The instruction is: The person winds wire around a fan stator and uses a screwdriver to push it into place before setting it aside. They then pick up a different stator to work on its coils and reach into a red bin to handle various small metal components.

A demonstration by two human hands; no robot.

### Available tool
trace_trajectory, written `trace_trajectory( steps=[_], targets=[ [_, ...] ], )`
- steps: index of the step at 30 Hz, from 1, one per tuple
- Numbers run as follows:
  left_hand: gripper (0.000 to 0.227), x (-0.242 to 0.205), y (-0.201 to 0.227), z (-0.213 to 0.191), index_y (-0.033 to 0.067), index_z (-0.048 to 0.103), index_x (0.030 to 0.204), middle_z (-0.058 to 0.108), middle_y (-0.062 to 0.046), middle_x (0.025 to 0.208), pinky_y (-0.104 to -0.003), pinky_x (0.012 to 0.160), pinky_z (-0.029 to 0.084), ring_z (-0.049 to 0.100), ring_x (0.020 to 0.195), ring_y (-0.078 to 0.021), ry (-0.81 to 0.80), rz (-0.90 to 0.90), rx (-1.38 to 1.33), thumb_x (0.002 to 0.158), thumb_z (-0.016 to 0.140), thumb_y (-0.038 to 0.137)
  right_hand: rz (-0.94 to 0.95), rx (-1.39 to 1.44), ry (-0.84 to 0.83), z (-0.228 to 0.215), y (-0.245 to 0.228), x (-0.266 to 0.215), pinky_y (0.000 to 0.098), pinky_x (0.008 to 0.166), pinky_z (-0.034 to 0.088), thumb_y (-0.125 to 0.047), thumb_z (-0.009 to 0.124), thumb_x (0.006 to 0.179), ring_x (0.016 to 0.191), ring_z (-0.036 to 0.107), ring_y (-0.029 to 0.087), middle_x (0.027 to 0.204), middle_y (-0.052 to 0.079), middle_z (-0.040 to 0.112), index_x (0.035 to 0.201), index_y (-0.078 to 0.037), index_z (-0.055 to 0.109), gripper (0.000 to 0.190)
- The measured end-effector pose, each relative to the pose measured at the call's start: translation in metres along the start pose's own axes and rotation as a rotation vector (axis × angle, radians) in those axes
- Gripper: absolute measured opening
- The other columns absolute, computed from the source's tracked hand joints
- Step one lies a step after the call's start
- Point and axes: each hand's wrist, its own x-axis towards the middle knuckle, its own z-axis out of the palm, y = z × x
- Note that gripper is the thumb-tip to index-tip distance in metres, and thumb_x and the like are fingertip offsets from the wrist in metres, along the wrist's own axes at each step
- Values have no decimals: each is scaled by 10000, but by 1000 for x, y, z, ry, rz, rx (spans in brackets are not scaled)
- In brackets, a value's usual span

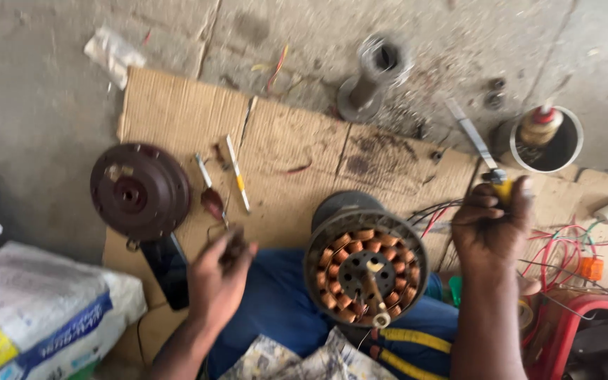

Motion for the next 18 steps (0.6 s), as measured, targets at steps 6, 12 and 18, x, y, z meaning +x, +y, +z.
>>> trace_trajectory(
  steps=[6,12,18],
  targets=[
    [181,81,-38,45,34,781,1030,780,-103,892,-294,771,563,737,796,-153,53,167,3,873,796,122,-4,112,-31,-13,-16,-7,114,674,583,-331,780,1092,711,620,57,861,73,641,1069,12,648,368],
    [202,118,-55,93,48,807,940,794,-112,782,-308,704,559,731,697,-193,-48,-293,-83,841,815,224,-72,40,-3,-33,-31,-13,90,672,587,-320,801,1108,697,625,47,880,78,652,1060,16,654,371],
    [314,122,-56,118,56,820,892,787,-152,834,-387,762,577,763,782,-291,15,-439,118,801,821,357,-97,34,38,-33,-35,-25,85,698,594,-324,809,1108,714,635,46,897,80,658,1063,11,657,371]
  ],
)
